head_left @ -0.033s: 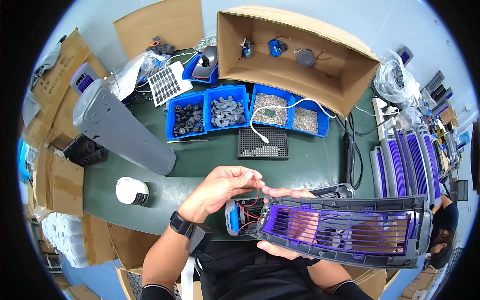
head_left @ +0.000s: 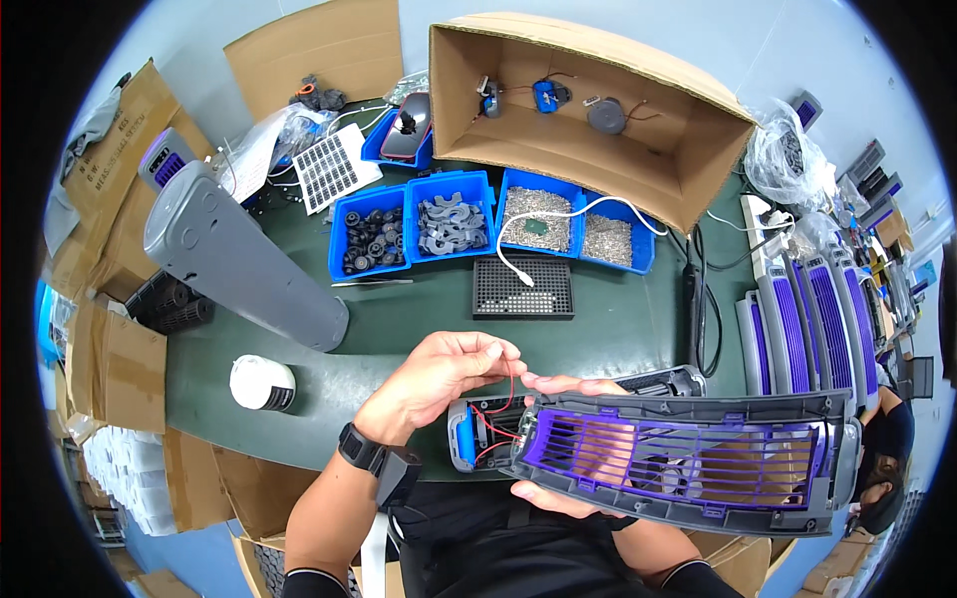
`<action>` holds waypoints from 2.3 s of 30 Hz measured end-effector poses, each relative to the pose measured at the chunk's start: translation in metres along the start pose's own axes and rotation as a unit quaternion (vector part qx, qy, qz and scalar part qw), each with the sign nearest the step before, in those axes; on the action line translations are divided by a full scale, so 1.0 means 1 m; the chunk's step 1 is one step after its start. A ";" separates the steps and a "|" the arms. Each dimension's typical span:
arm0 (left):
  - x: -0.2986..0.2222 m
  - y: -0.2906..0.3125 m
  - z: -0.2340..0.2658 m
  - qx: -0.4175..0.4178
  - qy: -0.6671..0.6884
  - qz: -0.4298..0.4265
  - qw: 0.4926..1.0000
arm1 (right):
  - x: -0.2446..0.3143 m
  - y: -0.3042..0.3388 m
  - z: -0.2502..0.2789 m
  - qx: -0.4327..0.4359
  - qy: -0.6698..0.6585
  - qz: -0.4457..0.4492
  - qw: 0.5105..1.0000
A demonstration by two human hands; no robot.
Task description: The person assembles a grey and purple electronic device on a green workbench. They connect internal wires, attach the front grille, and use a hot glue gun to secure components. The person then places the finished unit into a cardboard box and begins assembling a second unit.
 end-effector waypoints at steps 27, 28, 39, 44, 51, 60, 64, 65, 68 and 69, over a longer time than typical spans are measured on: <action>-0.042 0.055 -0.035 -0.083 -0.303 -0.103 0.944 | -0.013 0.010 0.000 -0.007 -0.056 -0.044 0.997; -0.039 0.054 -0.035 -0.080 -0.305 -0.101 0.944 | -0.014 0.011 0.000 -0.007 -0.059 -0.047 0.997; -0.054 0.085 -0.026 -0.090 -0.261 -0.121 0.953 | -0.026 0.012 -0.001 -0.002 0.045 -0.084 0.995; -0.046 0.079 -0.028 -0.100 -0.203 -0.119 0.967 | -0.028 0.005 0.001 -0.025 0.019 -0.096 0.995; -0.051 0.076 -0.021 -0.071 -0.167 -0.094 0.979 | -0.042 -0.025 0.005 -0.199 -0.139 -0.286 0.927; -0.047 0.072 -0.007 -0.075 -0.149 -0.092 0.982 | -0.064 -0.044 0.005 -0.044 -0.089 -0.370 0.924; -0.041 0.060 -0.005 -0.086 -0.152 -0.090 0.980 | -0.056 -0.038 0.004 0.004 -0.132 -0.377 0.917; -0.040 0.059 -0.006 -0.083 -0.152 -0.078 0.982 | -0.053 -0.036 0.004 0.013 -0.142 -0.374 0.916; -0.039 0.059 -0.010 -0.082 -0.166 -0.069 0.980 | -0.043 -0.032 0.001 0.047 -0.164 -0.369 0.914; -0.040 0.061 -0.011 -0.083 -0.173 -0.071 0.979 | -0.042 -0.031 0.001 0.051 -0.158 -0.362 0.917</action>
Point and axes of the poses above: each hand's wrist, its own y-axis away from the middle knuckle, its own z-axis out of the back of the hand, x = y × z, the point moved 6 cm from there along -y, towards the middle knuckle
